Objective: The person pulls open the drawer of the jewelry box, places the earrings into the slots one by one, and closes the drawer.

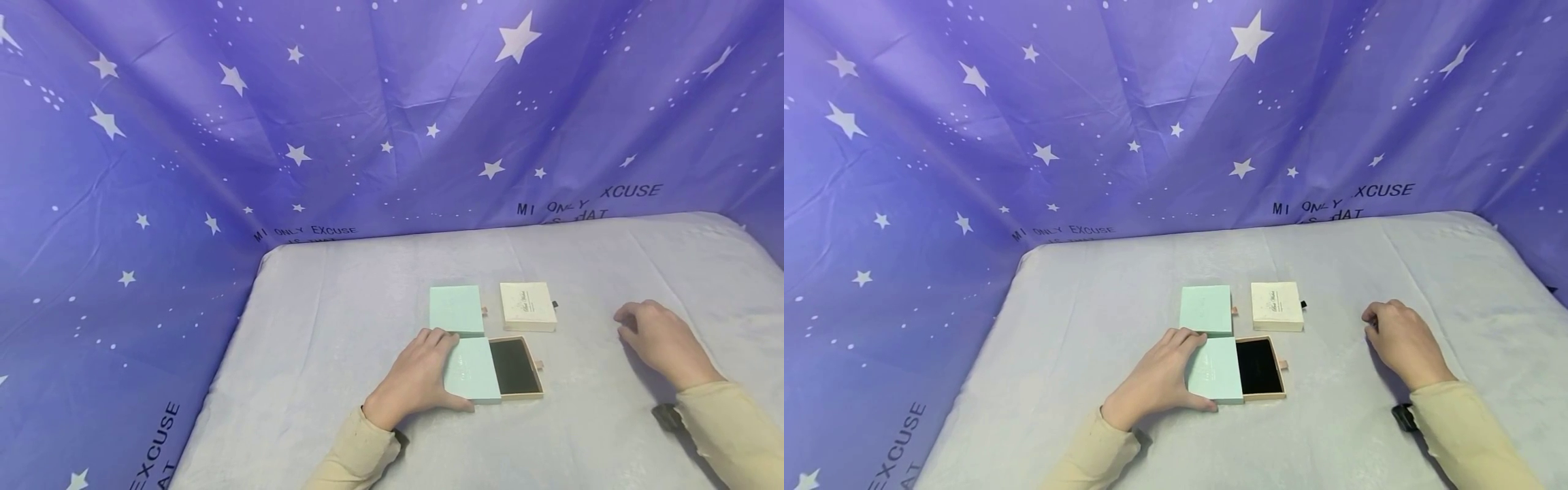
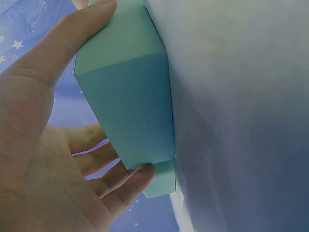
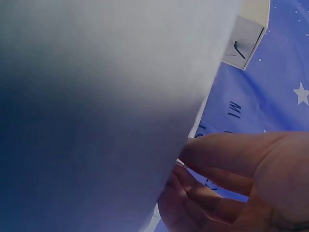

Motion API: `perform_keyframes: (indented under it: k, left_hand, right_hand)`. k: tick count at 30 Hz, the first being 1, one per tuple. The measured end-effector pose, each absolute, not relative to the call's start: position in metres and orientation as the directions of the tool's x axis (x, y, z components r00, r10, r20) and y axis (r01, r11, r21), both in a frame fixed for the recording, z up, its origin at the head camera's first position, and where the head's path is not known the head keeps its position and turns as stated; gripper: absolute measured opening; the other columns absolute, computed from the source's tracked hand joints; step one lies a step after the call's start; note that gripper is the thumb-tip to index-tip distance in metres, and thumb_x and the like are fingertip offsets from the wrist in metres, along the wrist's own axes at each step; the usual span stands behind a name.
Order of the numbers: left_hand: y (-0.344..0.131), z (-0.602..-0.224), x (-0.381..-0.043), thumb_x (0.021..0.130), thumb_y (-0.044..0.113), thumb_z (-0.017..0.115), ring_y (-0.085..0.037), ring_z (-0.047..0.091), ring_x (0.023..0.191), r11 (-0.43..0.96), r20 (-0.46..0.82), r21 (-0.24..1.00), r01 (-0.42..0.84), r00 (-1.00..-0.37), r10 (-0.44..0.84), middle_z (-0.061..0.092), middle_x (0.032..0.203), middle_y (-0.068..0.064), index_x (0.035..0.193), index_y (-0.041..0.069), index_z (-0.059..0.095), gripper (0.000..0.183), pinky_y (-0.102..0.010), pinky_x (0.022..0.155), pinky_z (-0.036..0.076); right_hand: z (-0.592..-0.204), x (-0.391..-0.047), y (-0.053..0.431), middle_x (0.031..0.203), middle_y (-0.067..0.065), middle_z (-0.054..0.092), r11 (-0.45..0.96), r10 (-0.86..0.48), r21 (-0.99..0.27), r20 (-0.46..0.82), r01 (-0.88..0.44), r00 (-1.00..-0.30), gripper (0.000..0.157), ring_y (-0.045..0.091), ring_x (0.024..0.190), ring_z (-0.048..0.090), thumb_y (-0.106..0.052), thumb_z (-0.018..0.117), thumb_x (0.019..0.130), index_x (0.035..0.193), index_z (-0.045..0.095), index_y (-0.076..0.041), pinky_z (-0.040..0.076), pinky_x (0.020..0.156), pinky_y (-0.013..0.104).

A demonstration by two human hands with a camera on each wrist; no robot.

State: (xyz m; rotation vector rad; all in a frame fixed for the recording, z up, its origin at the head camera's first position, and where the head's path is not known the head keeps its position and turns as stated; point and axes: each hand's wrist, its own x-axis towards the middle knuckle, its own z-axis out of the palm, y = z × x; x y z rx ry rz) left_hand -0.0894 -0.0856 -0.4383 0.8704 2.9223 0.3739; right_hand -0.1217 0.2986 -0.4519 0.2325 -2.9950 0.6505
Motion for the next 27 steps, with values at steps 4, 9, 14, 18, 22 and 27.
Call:
perform_keyframes:
  k: [4, 9, 14, 18, 22, 27]
  left_hand:
    - [-0.0853, -0.438, -0.0893, 0.059, 0.066, 0.085, -0.015, 0.049, 0.114, 0.81, -0.001, 0.253, 0.529, -0.837, 0.547, 0.055, 0.132, 0.002, 0.142, 0.011, 0.049, 0.107, -0.025, 0.1, 0.045]
    - [-0.0853, -0.4379, -0.0892, 0.059, 0.066, 0.085, -0.015, 0.049, 0.114, 0.811, -0.004, 0.25, 0.529, -0.837, 0.548, 0.055, 0.132, 0.002, 0.142, 0.01, 0.049, 0.107, -0.025, 0.1, 0.045]
    - [-0.0855, -0.4379, -0.0895, 0.059, 0.067, 0.085, -0.015, 0.049, 0.114, 0.81, -0.001, 0.25, 0.531, -0.836, 0.549, 0.055, 0.132, 0.002, 0.142, 0.01, 0.049, 0.107, -0.025, 0.1, 0.046]
    - [-0.0854, -0.438, -0.0899, 0.058, 0.067, 0.085, -0.014, 0.049, 0.114, 0.81, -0.001, 0.252, 0.53, -0.837, 0.548, 0.055, 0.132, 0.002, 0.142, 0.011, 0.049, 0.107, -0.025, 0.099, 0.046]
    - [-0.0854, -0.4377, -0.09, 0.059, 0.067, 0.085, -0.015, 0.049, 0.114, 0.807, 0.001, 0.251, 0.535, -0.834, 0.552, 0.055, 0.132, 0.002, 0.142, 0.01, 0.048, 0.107, -0.025, 0.1, 0.045]
    - [-0.0854, -0.4373, -0.09, 0.059, 0.067, 0.085, -0.015, 0.049, 0.114, 0.805, -0.002, 0.249, 0.538, -0.831, 0.556, 0.055, 0.132, 0.001, 0.143, 0.01, 0.048, 0.108, -0.025, 0.101, 0.045]
  right_hand:
    - [-0.4516, -0.1218, 0.2973, 0.092, 0.035, 0.064, 0.901, -0.116, -0.406, 0.114, -0.153, -0.987, 0.016, 0.058, 0.091, 0.057, 0.003, 0.065, 0.081, 0.094, 0.066, 0.012, 0.044, 0.078, 0.066]
    - [-0.4506, -0.1219, 0.2974, 0.097, 0.036, 0.065, 0.899, -0.094, -0.418, 0.115, -0.134, -0.989, 0.014, 0.062, 0.094, 0.056, 0.002, 0.063, 0.082, 0.091, 0.07, 0.01, 0.045, 0.077, 0.067]
    - [-0.4489, -0.1223, 0.2994, 0.1, 0.036, 0.066, 0.905, -0.09, -0.408, 0.088, -0.118, -0.992, 0.014, 0.062, 0.093, 0.057, 0.0, 0.063, 0.083, 0.094, 0.071, 0.006, 0.046, 0.071, 0.066]
    - [-0.448, -0.1232, 0.2985, 0.103, 0.036, 0.065, 0.901, -0.076, -0.418, 0.109, -0.115, -0.991, 0.015, 0.061, 0.093, 0.057, -0.002, 0.062, 0.085, 0.095, 0.071, 0.003, 0.046, 0.068, 0.064]
    - [-0.4493, -0.1243, 0.2962, 0.095, 0.035, 0.063, 0.88, -0.062, -0.453, 0.187, -0.142, -0.98, 0.014, 0.059, 0.088, 0.057, 0.0, 0.059, 0.086, 0.094, 0.07, 0.004, 0.044, 0.071, 0.066]
    - [-0.4505, -0.1266, 0.2942, 0.086, 0.03, 0.06, 0.868, -0.045, -0.468, 0.26, -0.167, -0.965, 0.012, 0.054, 0.08, 0.056, 0.003, 0.059, 0.085, 0.092, 0.068, 0.005, 0.042, 0.068, 0.065]
